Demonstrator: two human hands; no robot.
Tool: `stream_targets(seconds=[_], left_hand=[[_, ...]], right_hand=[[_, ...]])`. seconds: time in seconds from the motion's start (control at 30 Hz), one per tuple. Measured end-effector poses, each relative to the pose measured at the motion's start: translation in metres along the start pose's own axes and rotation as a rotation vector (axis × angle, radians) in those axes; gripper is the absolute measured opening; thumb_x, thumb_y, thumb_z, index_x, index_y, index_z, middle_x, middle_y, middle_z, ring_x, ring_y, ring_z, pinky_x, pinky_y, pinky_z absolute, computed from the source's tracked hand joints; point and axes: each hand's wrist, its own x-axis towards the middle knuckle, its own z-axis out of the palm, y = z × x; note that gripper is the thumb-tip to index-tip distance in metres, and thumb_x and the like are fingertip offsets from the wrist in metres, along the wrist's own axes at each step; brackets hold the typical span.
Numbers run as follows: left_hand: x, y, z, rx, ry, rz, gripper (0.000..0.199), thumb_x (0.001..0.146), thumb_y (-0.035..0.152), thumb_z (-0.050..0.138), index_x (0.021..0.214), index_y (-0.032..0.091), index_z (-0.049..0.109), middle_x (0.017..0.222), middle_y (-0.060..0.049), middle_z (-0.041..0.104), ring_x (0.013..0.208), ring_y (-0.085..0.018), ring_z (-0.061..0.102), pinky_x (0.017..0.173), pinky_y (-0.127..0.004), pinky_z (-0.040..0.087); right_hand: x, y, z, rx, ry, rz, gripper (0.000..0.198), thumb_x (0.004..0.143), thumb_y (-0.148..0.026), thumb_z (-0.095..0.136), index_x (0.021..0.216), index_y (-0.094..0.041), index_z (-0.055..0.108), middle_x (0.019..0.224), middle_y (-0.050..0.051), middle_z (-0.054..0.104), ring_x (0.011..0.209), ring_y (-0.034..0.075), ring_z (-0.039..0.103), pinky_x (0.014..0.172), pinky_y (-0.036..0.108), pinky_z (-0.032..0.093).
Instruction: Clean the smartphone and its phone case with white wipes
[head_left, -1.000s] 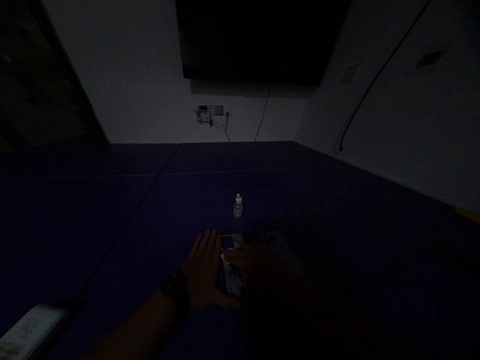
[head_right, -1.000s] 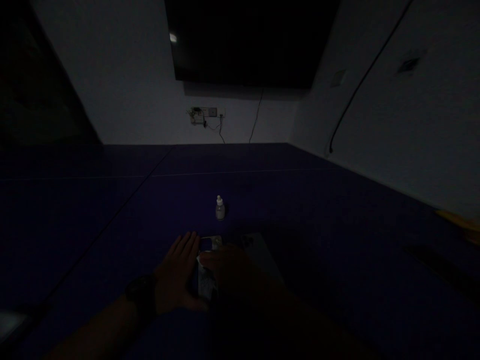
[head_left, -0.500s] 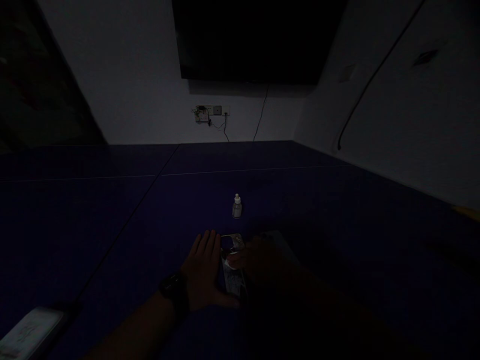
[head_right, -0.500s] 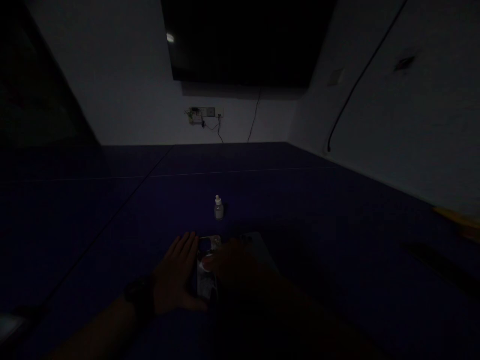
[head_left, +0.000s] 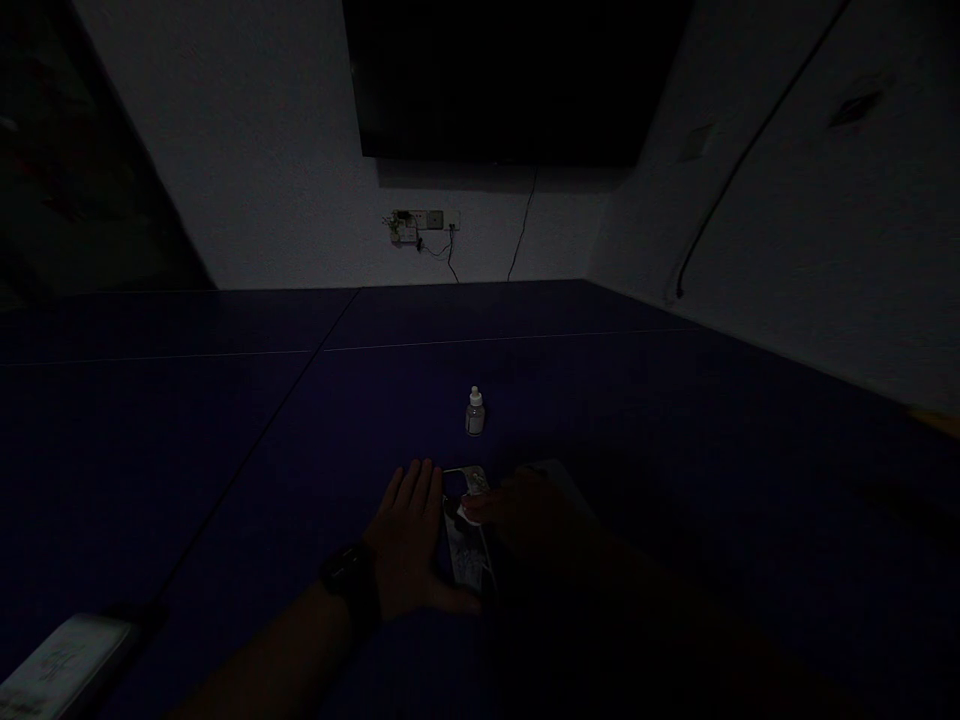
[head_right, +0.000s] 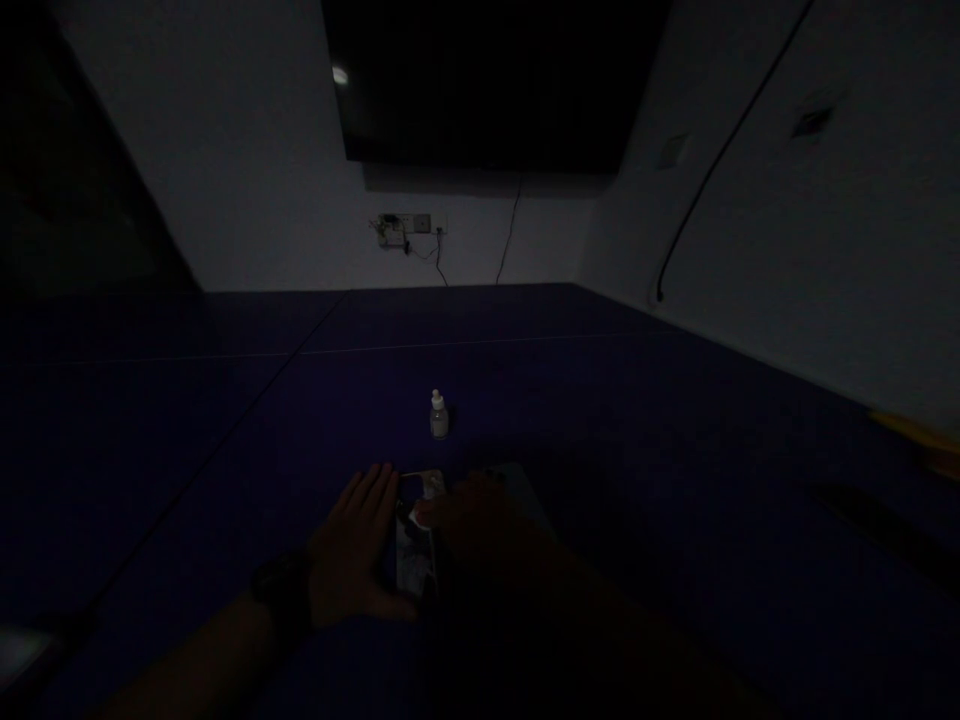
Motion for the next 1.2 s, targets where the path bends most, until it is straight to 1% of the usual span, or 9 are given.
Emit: stream_targets(seconds=[0.1,0.2,0.33,0.43,0.6,0.73,0.87,1.0,1.2], left_hand=[[0.0,0.0,0.0,-0.011,0.0,0.001,0.149,0.049,0.105,0.039,0.155,0.002,0.021,0.16,-0.03,0.019,0.149,-0.048,0.016,0.119,-0.061,0.018],[0.001,0.0,0.0,-0.032,-0.02,-0.008,0.151,0.047,0.106,0.039,0.154,0.0,0.023,0.16,-0.031,0.018,0.148,-0.049,0.016,0.119,-0.062,0.017],[0.001,0.0,-0.002,-0.042,-0.026,-0.006,0.153,0.047,0.106,0.038,0.155,-0.001,0.021,0.16,-0.031,0.015,0.148,-0.049,0.015,0.119,-0.063,0.017],[0.001,-0.001,0.0,-0.039,-0.027,0.004,0.151,0.049,0.106,0.036,0.154,-0.002,0.021,0.16,-0.032,0.017,0.148,-0.049,0.014,0.118,-0.063,0.018],[0.002,-0.004,0.007,-0.025,0.023,0.019,0.15,0.049,0.105,0.038,0.156,0.001,0.02,0.16,-0.03,0.018,0.148,-0.049,0.016,0.119,-0.063,0.016],[0.002,-0.003,0.006,-0.041,-0.004,0.002,0.153,0.047,0.105,0.041,0.154,-0.004,0.02,0.159,-0.032,0.017,0.148,-0.05,0.015,0.118,-0.063,0.017],[0.001,-0.001,0.003,-0.051,0.027,0.006,0.15,0.048,0.104,0.042,0.155,0.001,0.02,0.16,-0.03,0.018,0.148,-0.048,0.017,0.119,-0.062,0.017],[0.001,0.0,0.002,-0.058,0.01,-0.011,0.151,0.047,0.105,0.041,0.155,0.001,0.022,0.16,-0.031,0.018,0.148,-0.049,0.017,0.119,-0.062,0.017],[0.001,-0.001,0.003,-0.036,0.014,-0.002,0.148,0.049,0.103,0.043,0.156,0.003,0.02,0.161,-0.029,0.018,0.149,-0.047,0.017,0.12,-0.06,0.017]], right_hand=[[0.001,-0.003,0.0,0.089,-0.032,-0.062,0.043,0.091,-0.017,0.051,0.133,-0.021,0.059,0.129,0.009,0.068,0.094,0.022,0.068,0.078,0.034,0.045],[0.003,-0.003,-0.006,0.144,-0.096,-0.124,0.038,0.09,-0.018,0.053,0.126,-0.025,0.064,0.12,0.006,0.073,0.095,0.021,0.068,0.078,0.033,0.045],[0.003,0.0,-0.016,0.068,-0.142,0.007,0.037,0.091,-0.017,0.052,0.124,-0.028,0.064,0.113,0.006,0.075,0.089,0.022,0.07,0.081,0.035,0.043],[0.004,-0.003,-0.014,0.069,-0.138,0.007,0.039,0.092,-0.016,0.05,0.129,-0.025,0.06,0.122,0.008,0.072,0.092,0.022,0.07,0.079,0.035,0.043],[0.001,-0.003,-0.013,0.157,-0.126,-0.064,0.036,0.09,-0.016,0.051,0.121,-0.029,0.065,0.124,0.002,0.072,0.097,0.022,0.069,0.082,0.037,0.045],[-0.016,0.012,-0.037,0.202,-0.047,0.075,0.041,0.087,-0.009,0.048,0.119,-0.025,0.069,0.123,0.006,0.072,0.096,0.022,0.069,0.087,0.038,0.047],[-0.04,0.023,-0.056,0.343,0.016,0.078,0.048,0.085,-0.008,0.046,0.126,-0.023,0.066,0.123,0.008,0.071,0.102,0.022,0.068,0.091,0.038,0.051],[-0.055,0.015,-0.039,0.465,0.04,0.074,0.049,0.086,-0.011,0.047,0.132,-0.022,0.062,0.134,0.01,0.065,0.12,0.023,0.061,0.1,0.042,0.048],[-0.044,0.0,0.003,0.428,-0.019,0.132,0.047,0.089,-0.012,0.045,0.132,-0.023,0.062,0.122,0.01,0.071,0.097,0.021,0.068,0.087,0.036,0.051]])
